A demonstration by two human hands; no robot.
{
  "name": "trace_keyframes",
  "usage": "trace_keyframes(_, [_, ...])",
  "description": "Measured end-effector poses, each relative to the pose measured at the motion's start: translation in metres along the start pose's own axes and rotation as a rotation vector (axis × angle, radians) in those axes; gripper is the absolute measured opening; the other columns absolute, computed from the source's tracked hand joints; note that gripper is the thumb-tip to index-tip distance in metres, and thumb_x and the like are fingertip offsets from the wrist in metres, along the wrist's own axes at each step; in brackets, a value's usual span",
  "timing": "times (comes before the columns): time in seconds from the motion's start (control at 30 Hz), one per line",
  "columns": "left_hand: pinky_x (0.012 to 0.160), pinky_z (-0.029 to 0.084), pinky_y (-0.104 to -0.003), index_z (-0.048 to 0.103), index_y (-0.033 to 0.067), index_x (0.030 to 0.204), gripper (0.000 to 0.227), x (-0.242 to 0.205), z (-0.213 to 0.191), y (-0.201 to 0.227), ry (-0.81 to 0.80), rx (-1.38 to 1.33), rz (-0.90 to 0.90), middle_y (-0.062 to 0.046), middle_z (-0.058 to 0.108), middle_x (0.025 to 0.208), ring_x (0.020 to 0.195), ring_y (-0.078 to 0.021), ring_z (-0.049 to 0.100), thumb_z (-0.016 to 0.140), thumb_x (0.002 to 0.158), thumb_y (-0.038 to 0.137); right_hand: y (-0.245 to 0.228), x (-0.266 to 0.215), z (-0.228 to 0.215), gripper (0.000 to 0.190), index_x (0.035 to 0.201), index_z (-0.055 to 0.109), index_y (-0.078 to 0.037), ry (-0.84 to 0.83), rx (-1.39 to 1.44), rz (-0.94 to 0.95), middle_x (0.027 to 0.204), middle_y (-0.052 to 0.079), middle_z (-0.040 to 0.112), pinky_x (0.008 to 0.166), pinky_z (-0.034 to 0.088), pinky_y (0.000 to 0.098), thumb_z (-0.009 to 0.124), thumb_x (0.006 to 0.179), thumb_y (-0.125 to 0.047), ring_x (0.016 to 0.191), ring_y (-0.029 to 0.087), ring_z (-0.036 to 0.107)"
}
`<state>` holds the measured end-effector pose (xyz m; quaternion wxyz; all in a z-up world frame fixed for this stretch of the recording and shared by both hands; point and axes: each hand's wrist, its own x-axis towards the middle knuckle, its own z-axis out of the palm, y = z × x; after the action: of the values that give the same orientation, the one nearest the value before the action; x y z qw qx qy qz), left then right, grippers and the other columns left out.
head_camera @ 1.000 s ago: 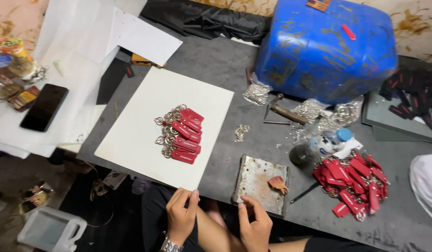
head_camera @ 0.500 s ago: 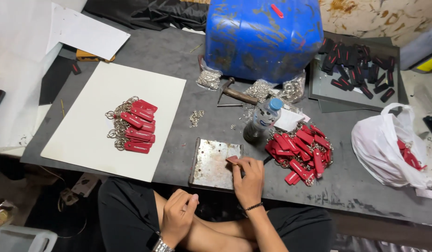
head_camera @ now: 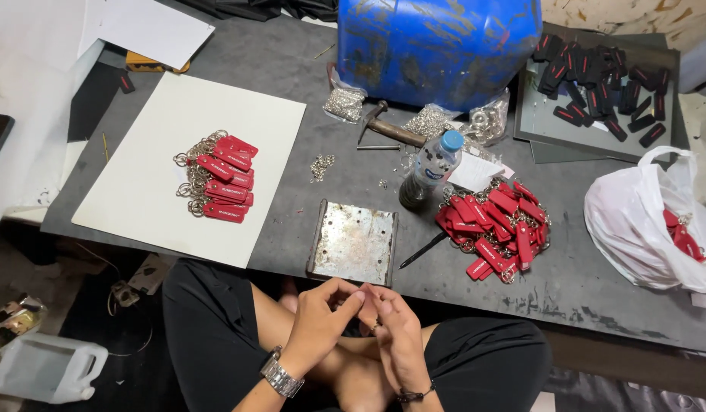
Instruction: Assembling leather keychains by placing leather pieces on a metal jig and organizing them into piles.
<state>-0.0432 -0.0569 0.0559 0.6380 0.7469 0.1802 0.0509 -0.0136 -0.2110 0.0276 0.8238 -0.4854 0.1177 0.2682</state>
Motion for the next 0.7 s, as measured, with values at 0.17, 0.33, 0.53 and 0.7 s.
trace_keyframes(0.17, [0.056, 0.05, -0.02, 0.076, 0.0005, 0.082, 0.017, -0.012, -0.001, -0.012, -0.055, -0.089, -0.05, -0.005, 0.077, 0.069, 0.06, -0.0082, 0.063, 0.074, 0.087, 0.017, 0.021, 0.003, -0.017, 0.034, 0.123, 0.069, 0.012, -0.026, -0.095, -0.073, 0.099, 0.019, 0.073, 0.073, 0.052, 0.0277, 0.069, 0.091, 0.0, 0.083, 0.02, 0.067])
trace_keyframes(0.33, [0.059, 0.05, -0.021, 0.074, 0.0024, 0.078, 0.025, -0.017, -0.008, -0.017, -0.076, -0.037, -0.037, -0.003, 0.079, 0.072, 0.061, -0.0079, 0.061, 0.068, 0.091, 0.023, 0.026, 0.008, -0.017, 0.028, 0.116, 0.073, 0.011, -0.025, -0.178, -0.148, 0.098, 0.019, 0.079, 0.066, 0.052, 0.0258, 0.069, 0.092, -0.005, 0.08, 0.019, 0.071])
trace_keyframes(0.53, [0.058, 0.049, -0.019, 0.077, 0.0004, 0.099, 0.016, -0.012, -0.013, -0.033, -0.083, -0.145, -0.124, -0.004, 0.075, 0.077, 0.064, -0.0075, 0.062, 0.072, 0.088, 0.011, 0.021, 0.003, -0.011, 0.039, 0.127, 0.068, 0.008, -0.103, -0.193, -0.059, 0.121, 0.023, 0.077, 0.071, 0.054, 0.0312, 0.067, 0.09, -0.004, 0.098, 0.024, 0.07])
trace_keyframes(0.7, [0.064, 0.052, -0.025, 0.073, -0.0078, 0.109, 0.023, -0.008, -0.017, -0.04, -0.215, -0.603, -0.222, -0.016, 0.073, 0.086, 0.068, -0.016, 0.06, 0.057, 0.094, -0.004, 0.034, 0.01, -0.027, 0.018, 0.105, 0.077, 0.006, -0.172, -0.274, -0.272, 0.094, 0.013, 0.074, 0.071, 0.053, 0.029, 0.065, 0.093, 0.003, 0.075, 0.018, 0.062])
